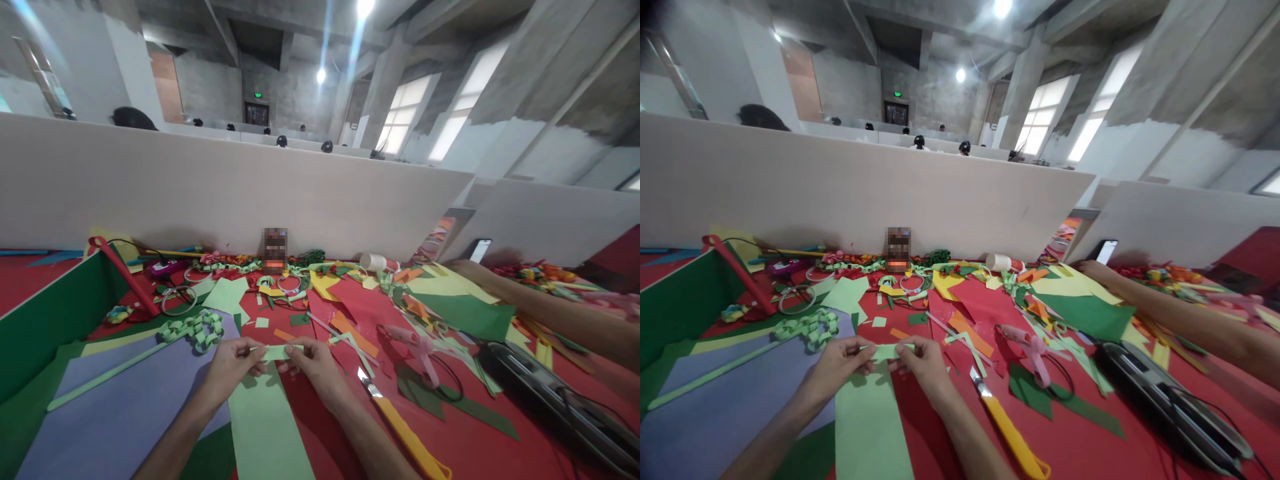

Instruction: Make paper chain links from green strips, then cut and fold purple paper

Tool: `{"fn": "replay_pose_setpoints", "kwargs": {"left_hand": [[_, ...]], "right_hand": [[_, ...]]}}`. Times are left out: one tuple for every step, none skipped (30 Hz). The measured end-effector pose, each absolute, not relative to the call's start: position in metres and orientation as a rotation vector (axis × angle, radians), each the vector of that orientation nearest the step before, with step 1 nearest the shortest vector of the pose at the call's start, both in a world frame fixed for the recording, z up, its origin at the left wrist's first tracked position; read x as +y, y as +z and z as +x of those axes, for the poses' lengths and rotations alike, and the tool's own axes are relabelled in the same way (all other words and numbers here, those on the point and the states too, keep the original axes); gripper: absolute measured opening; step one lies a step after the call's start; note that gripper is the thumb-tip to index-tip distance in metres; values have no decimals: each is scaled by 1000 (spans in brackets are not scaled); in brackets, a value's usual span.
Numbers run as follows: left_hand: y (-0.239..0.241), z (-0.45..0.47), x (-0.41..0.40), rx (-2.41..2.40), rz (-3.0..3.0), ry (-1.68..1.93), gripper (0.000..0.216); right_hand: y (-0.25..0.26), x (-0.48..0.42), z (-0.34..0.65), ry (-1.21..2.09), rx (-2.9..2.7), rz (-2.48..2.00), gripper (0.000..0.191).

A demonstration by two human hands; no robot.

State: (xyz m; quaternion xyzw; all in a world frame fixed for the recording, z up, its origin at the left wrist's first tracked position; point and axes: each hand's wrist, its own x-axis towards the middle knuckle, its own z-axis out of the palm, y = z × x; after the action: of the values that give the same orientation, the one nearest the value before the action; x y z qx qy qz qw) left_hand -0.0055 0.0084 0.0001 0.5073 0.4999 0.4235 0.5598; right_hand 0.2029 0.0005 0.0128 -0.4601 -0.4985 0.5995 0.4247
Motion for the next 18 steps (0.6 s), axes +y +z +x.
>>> {"fn": "replay_pose_setpoints", "kwargs": {"left_hand": [[2, -6, 8, 1172, 1210, 996, 54], [4, -6, 8, 1165, 1226, 993, 54], [5, -6, 7, 1160, 1241, 988, 54], [7, -6, 6, 1158, 1257, 978, 53], [8, -5, 4, 1161, 1272, 965, 52], [10, -3, 2, 1167, 1287, 947, 51], [10, -2, 0, 1175, 1300, 927, 48], [11, 0, -2, 1183, 1310, 906, 46], [11, 1, -3, 1187, 1320, 889, 45], [12, 2, -4, 1187, 1328, 877, 45], [12, 3, -5, 1183, 1335, 872, 45], [12, 3, -5, 1174, 1342, 872, 46], [12, 3, -5, 1162, 1347, 875, 46], [12, 3, -5, 1148, 1351, 876, 46], [12, 2, -4, 1135, 1352, 875, 47], [12, 2, -3, 1123, 1349, 872, 49], [12, 1, -3, 1114, 1342, 869, 49], [12, 0, -2, 1108, 1331, 868, 50]], "right_hand": [[14, 0, 203, 1486, -1255, -1150, 55], [15, 0, 204, 1473, -1264, -1151, 54], [16, 0, 204, 1463, -1274, -1153, 54], [16, 0, 204, 1459, -1288, -1154, 54], [16, 0, 204, 1460, -1302, -1154, 54], [16, -1, 203, 1463, -1318, -1152, 53], [16, -1, 202, 1468, -1334, -1147, 53], [15, -2, 201, 1471, -1348, -1141, 53], [14, -2, 200, 1472, -1362, -1134, 53], [13, -2, 199, 1471, -1373, -1126, 53], [12, -2, 198, 1469, -1383, -1119, 52], [11, -2, 197, 1467, -1391, -1113, 53], [10, -2, 196, 1468, -1397, -1108, 53], [10, -2, 196, 1470, -1401, -1103, 54], [10, -1, 196, 1471, -1404, -1100, 55], [9, -1, 196, 1473, -1404, -1098, 55], [9, -1, 196, 1474, -1403, -1098, 55], [9, -1, 195, 1472, -1401, -1099, 55]]}}
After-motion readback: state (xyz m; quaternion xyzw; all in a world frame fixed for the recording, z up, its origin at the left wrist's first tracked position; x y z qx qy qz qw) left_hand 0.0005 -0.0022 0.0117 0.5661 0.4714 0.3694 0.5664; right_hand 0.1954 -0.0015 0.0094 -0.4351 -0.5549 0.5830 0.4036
